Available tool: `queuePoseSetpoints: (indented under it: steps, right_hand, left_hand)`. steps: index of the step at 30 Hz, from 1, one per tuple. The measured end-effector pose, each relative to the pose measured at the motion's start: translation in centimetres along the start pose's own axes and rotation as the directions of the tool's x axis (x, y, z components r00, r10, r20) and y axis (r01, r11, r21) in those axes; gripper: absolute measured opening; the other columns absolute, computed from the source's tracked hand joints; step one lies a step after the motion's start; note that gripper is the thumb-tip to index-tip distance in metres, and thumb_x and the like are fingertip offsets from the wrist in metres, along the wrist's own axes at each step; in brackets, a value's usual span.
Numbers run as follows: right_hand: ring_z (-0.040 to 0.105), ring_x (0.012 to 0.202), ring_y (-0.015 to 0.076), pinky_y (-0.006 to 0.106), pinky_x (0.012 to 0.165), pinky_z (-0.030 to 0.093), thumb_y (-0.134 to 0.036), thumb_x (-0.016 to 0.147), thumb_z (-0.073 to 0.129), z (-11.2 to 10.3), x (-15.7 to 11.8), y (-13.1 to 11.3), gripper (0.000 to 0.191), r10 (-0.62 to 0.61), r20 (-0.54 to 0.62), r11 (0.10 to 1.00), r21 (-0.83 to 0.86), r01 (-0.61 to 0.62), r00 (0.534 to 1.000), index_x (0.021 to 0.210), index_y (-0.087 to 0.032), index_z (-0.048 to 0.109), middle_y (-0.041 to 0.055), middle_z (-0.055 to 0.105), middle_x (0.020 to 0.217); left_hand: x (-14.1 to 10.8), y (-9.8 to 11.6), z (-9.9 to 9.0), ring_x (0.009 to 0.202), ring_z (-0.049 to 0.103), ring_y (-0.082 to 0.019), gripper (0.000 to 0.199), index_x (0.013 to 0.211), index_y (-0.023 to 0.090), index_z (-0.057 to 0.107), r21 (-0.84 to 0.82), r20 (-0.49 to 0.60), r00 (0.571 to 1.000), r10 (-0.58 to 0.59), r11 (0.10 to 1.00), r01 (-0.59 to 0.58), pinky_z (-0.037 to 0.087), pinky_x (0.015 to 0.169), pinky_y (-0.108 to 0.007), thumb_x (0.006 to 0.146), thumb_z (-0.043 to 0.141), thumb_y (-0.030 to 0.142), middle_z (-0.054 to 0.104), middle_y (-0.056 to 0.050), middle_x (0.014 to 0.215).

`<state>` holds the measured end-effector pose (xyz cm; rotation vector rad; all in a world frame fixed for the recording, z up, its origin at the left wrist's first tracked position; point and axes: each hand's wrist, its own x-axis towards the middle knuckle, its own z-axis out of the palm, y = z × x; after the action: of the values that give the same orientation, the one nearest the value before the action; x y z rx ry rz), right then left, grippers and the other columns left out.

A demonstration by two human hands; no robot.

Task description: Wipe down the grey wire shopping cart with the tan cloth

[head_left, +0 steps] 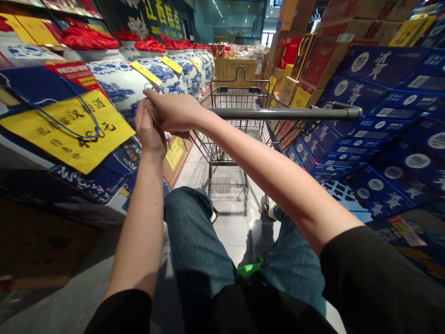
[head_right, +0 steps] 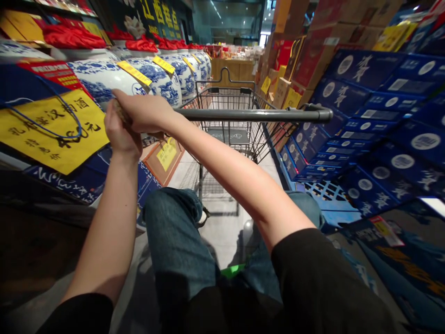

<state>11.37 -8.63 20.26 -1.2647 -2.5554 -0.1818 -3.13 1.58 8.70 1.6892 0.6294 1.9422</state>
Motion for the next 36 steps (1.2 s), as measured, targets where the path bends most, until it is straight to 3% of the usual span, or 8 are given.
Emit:
queuePoseSetpoints:
  steps: [4,9,15,21,26,31,34,36]
  right_hand:
    - [0.064,0.128,0.0319,0.035,0.097,0.051,-0.020,0.090,0.060,-0.2,-0.9,0.0,0.081,-0.006,-0.005,1.000,-0.003,0.006,1.000,0.165,-0.010,0.030,0.0173,0.062,0.150]
    - [0.067,0.125,0.0319,0.035,0.095,0.052,-0.020,0.093,0.056,0.0,-2.9,0.1,0.072,0.030,-0.041,0.995,-0.094,-0.034,0.999,0.162,-0.018,0.035,0.0153,0.064,0.147]
    - [0.070,0.117,0.0313,0.038,0.091,0.054,-0.015,0.103,0.035,0.0,-4.3,-0.8,0.058,0.051,-0.140,0.983,-0.170,-0.075,0.989,0.161,-0.017,0.036,0.0201,0.064,0.144]
    - [0.071,0.111,0.0316,0.038,0.084,0.052,-0.021,0.101,0.045,-2.2,-9.7,3.4,0.037,0.191,-0.105,0.944,-0.252,-0.212,0.976,0.135,-0.012,0.058,0.0232,0.070,0.130]
    - [0.070,0.110,0.0336,0.038,0.081,0.051,-0.019,0.096,0.050,-3.3,-14.0,5.8,0.033,0.344,-0.153,0.877,-0.300,-0.375,0.927,0.126,-0.014,0.063,0.0232,0.071,0.125]
    - [0.073,0.108,0.0331,0.040,0.084,0.053,-0.018,0.100,0.042,-0.9,-9.5,2.6,0.036,0.274,-0.217,0.920,-0.226,-0.321,0.937,0.123,-0.009,0.068,0.0276,0.072,0.121]
    - [0.074,0.110,0.0293,0.038,0.085,0.052,-0.013,0.100,0.034,0.5,-6.1,0.1,0.044,0.200,-0.298,0.959,-0.138,-0.249,0.933,0.123,-0.008,0.071,0.0261,0.074,0.119]
    - [0.075,0.110,0.0274,0.037,0.084,0.052,-0.013,0.100,0.036,0.6,-5.5,-0.2,0.044,0.197,-0.299,0.964,-0.114,-0.240,0.934,0.125,-0.011,0.071,0.0231,0.076,0.120]
  left_hand:
    - [-1.1,1.6,0.8,0.150,0.048,-0.027,0.071,0.099,0.022,0.067,0.036,0.040,0.999,-0.028,0.999,0.026,0.047,0.112,-0.048,0.103,0.027,0.081,0.076,-0.002,0.113]
    - [-2.9,3.3,2.6,0.132,0.065,-0.027,0.052,0.113,0.027,0.068,-0.056,-0.010,1.000,-0.023,0.998,0.022,0.052,0.113,-0.046,0.095,0.059,0.075,0.076,-0.003,0.118]
    - [-2.7,3.6,2.9,0.121,0.069,-0.025,0.047,0.111,0.026,0.067,-0.094,-0.022,0.999,0.025,0.995,-0.027,0.052,0.112,-0.045,0.097,0.060,0.071,0.076,-0.002,0.113]
    - [-2.3,4.4,2.7,0.111,0.070,-0.025,0.042,0.104,0.028,0.074,-0.053,-0.054,0.998,0.037,0.998,-0.040,0.055,0.106,-0.046,0.094,0.065,0.067,0.078,-0.003,0.117]
    - [-2.0,4.3,3.1,0.115,0.070,-0.026,0.038,0.094,0.027,0.072,0.018,-0.056,0.989,0.137,0.990,-0.137,0.051,0.112,-0.046,0.097,0.062,0.063,0.078,-0.004,0.110]
    - [-2.0,4.0,3.0,0.113,0.070,-0.024,0.039,0.092,0.024,0.067,0.102,-0.049,0.986,0.157,0.983,-0.152,0.050,0.112,-0.043,0.102,0.054,0.059,0.076,-0.004,0.105]
    - [-2.0,4.2,2.5,0.113,0.070,-0.023,0.035,0.094,0.024,0.067,0.092,-0.033,0.990,0.137,0.987,-0.133,0.051,0.110,-0.040,0.101,0.055,0.056,0.076,-0.004,0.108]
    - [-2.0,4.5,2.2,0.112,0.070,-0.023,0.034,0.094,0.024,0.068,0.087,-0.011,0.991,0.136,0.987,-0.134,0.051,0.110,-0.039,0.100,0.057,0.056,0.075,-0.004,0.109]
